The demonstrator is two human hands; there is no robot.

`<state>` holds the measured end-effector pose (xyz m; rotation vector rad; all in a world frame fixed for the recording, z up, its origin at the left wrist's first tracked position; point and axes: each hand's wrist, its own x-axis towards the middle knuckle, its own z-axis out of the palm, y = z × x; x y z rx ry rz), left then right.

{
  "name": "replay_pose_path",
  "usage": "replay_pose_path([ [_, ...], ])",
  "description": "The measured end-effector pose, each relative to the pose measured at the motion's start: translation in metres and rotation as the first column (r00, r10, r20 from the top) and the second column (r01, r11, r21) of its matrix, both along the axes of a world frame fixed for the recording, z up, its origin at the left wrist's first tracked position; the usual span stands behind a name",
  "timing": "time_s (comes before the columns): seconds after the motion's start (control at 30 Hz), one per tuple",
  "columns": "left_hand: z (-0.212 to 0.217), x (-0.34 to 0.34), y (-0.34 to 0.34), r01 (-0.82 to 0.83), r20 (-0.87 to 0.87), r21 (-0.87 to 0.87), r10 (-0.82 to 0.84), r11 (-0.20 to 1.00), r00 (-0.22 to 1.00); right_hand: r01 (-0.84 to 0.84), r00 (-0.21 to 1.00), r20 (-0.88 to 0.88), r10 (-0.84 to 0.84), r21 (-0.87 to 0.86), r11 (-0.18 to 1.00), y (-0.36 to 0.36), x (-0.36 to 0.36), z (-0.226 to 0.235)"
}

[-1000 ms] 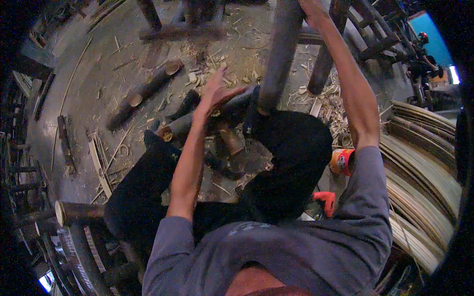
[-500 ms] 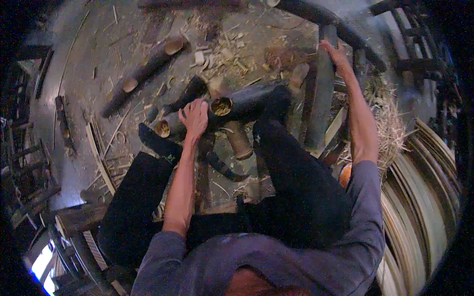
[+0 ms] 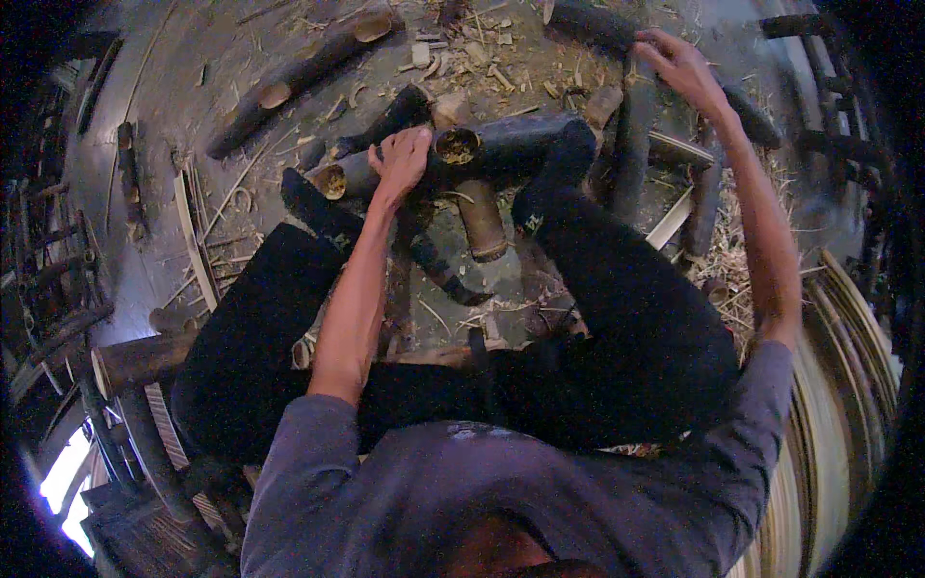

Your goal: The person assembles a chair frame by hand, fitting dark cylindrical pieces together to form the legs and backrest. The person repeatedly joins and adjusts the components, then lifts the assembled frame to inspect the structure.

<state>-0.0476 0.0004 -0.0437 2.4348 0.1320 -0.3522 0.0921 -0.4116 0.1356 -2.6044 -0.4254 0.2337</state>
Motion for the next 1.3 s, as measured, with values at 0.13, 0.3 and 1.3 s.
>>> replay_pose_path([
  [0.13, -0.062, -0.001, 0.035, 0.06, 0.185, -0.105, -0.04, 0.993, 0.982, -0.432, 0.901, -0.064, 0.43, -0.032, 0.901, 0.123, -0.058, 0.001],
  [0.3, -0.028, 0.002, 0.012, 0.019, 0.052, -0.023, -0.018, 1.0, 0.998, -0.531, 0.747, -0.537, 0.393, -0.125, 0.838, 0.24, -0.202, -0.119],
  [1.3, -0.013, -0.005, 0.058, 0.377, 0.264, 0.027, -0.371, 0.926, 0.891, 0.642, 0.13, 0.693, -0.709, 0.486, 0.593, -0.164, -0.446, 0.129],
])
